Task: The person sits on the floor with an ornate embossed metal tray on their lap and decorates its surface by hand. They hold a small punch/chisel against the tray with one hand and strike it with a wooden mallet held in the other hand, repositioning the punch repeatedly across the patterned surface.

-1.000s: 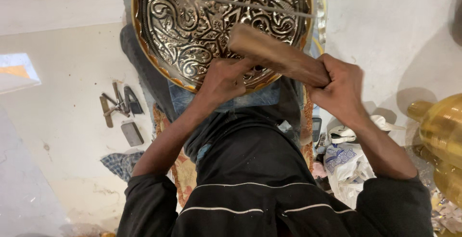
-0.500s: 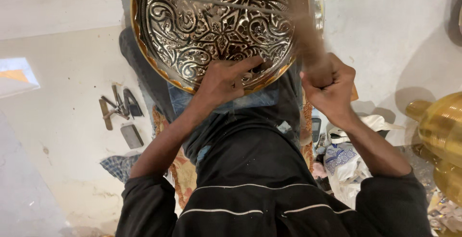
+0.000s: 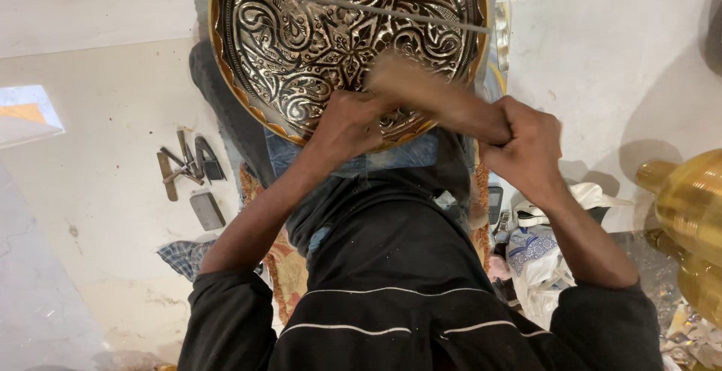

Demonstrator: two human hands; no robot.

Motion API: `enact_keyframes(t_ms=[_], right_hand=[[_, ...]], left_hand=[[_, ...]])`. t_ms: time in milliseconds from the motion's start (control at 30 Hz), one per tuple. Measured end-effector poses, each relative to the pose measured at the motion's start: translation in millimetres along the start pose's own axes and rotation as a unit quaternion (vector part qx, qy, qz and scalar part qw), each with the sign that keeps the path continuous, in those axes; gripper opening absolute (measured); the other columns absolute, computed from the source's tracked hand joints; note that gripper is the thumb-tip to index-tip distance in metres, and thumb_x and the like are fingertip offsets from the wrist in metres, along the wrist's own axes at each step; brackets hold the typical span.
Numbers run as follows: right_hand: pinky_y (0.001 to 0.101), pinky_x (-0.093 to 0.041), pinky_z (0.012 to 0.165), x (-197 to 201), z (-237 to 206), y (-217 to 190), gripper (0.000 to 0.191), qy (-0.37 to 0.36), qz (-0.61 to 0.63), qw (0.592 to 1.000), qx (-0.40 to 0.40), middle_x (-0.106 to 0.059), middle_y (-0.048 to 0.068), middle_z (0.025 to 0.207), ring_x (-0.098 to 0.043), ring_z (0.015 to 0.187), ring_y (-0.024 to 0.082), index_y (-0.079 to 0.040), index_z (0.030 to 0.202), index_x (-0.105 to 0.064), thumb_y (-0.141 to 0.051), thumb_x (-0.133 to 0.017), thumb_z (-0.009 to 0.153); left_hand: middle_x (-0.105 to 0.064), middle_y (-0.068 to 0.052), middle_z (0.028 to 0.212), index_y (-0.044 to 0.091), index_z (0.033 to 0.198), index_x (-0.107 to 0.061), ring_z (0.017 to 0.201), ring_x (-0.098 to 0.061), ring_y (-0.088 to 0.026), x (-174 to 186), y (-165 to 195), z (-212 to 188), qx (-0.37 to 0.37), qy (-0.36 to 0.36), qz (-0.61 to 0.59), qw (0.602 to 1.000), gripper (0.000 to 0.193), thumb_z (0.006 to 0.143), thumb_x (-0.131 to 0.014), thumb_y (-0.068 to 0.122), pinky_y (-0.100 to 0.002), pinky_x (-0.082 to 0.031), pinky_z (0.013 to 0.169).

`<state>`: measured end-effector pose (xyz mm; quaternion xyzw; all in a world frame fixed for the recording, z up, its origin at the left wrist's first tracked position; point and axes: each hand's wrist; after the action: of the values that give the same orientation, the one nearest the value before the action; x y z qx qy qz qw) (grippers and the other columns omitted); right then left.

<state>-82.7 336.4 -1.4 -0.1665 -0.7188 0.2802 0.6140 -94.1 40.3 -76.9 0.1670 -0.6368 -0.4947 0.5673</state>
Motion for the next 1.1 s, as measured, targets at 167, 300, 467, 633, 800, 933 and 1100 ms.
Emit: enact_keyframes(t_ms=[167, 300, 467, 633, 800, 933, 1100], right_hand=[[0.0281, -0.052, 0.069, 7, 7, -1, 0.012, 0.008, 0.155, 0.988, -0.023, -0.068, 0.006, 0.083, -0.063, 0.077, 0.008, 0.000, 0.094, -0.068, -0.003, -0.077, 0.088], [0.0302, -0.045, 0.063, 13, 9, -3, 0.025, -0.033, 0.071, 0.997, -0.017, -0.062, 0.007, 0.075, -0.055, 0.070, 0.010, 0.001, 0.098, -0.068, -0.002, -0.075, 0.074], [0.0264, -0.049, 0.066, 6, 7, -7, 0.017, -0.044, 0.138, 0.989, -0.016, -0.066, 0.003, 0.077, -0.057, 0.071, 0.005, 0.000, 0.097, -0.067, -0.004, -0.074, 0.082], [0.0293, -0.049, 0.062, -1, 9, -17, 0.015, 0.082, 0.228, 0.969, -0.053, -0.064, 0.010, 0.073, -0.060, 0.066, 0.013, -0.002, 0.093, -0.070, -0.009, -0.081, 0.098], [0.0406, -0.048, 0.061, 5, 11, -20, 0.023, -0.034, 0.001, 0.999, -0.027, -0.065, 0.017, 0.073, -0.063, 0.064, 0.035, -0.002, 0.094, -0.065, -0.012, -0.073, 0.075], [0.0394, -0.048, 0.065, 8, 6, -15, 0.029, -0.048, -0.071, 0.996, 0.017, -0.066, 0.018, 0.078, -0.065, 0.072, 0.036, -0.002, 0.096, -0.066, -0.011, -0.075, 0.070], [0.0341, -0.046, 0.062, 0, -3, -6, 0.015, -0.007, 0.144, 0.988, -0.047, -0.065, 0.014, 0.074, -0.059, 0.066, 0.025, -0.003, 0.094, -0.067, -0.010, -0.077, 0.085]], left_hand=[[-0.076, -0.007, 0.089, 0.018, 0.133, -0.066, 0.076, -0.076, -0.022, 4, 6, -3, -0.023, 0.054, -0.048, 0.997, 0.056, 0.080, -0.077, 0.004, -0.034, -0.056, 0.060], [-0.076, -0.009, 0.085, 0.018, 0.133, -0.066, 0.064, -0.071, -0.025, 15, 15, 2, -0.004, 0.024, -0.021, 0.999, 0.061, 0.075, -0.074, 0.002, -0.038, -0.055, 0.059], [-0.075, -0.011, 0.084, 0.016, 0.136, -0.065, 0.063, -0.070, -0.025, 23, 18, 5, 0.011, 0.001, -0.047, 0.999, 0.070, 0.068, -0.070, -0.001, -0.037, -0.054, 0.057], [-0.077, -0.008, 0.084, 0.016, 0.134, -0.064, 0.055, -0.069, -0.017, 18, 12, 4, -0.014, 0.007, -0.086, 0.996, 0.065, 0.072, -0.076, 0.002, -0.033, -0.052, 0.052], [-0.074, -0.009, 0.079, 0.015, 0.131, -0.067, 0.054, -0.066, -0.020, 17, 8, 0, -0.009, -0.006, -0.047, 0.999, 0.066, 0.067, -0.072, 0.000, -0.035, -0.052, 0.052], [-0.076, -0.010, 0.082, 0.018, 0.129, -0.071, 0.056, -0.064, -0.023, 17, 8, 1, -0.024, 0.013, -0.029, 0.999, 0.063, 0.070, -0.068, -0.004, -0.037, -0.050, 0.052], [-0.070, -0.010, 0.071, 0.017, 0.129, -0.070, 0.056, -0.066, -0.022, 13, 5, 2, -0.042, 0.013, -0.015, 0.999, 0.056, 0.075, -0.082, 0.009, -0.038, -0.050, 0.053]])
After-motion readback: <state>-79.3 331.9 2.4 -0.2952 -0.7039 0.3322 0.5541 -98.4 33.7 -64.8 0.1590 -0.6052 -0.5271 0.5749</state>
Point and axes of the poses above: each hand's wrist, its own z-axis towards the middle knuckle, its own x-axis out of the back of the hand, y = z × x
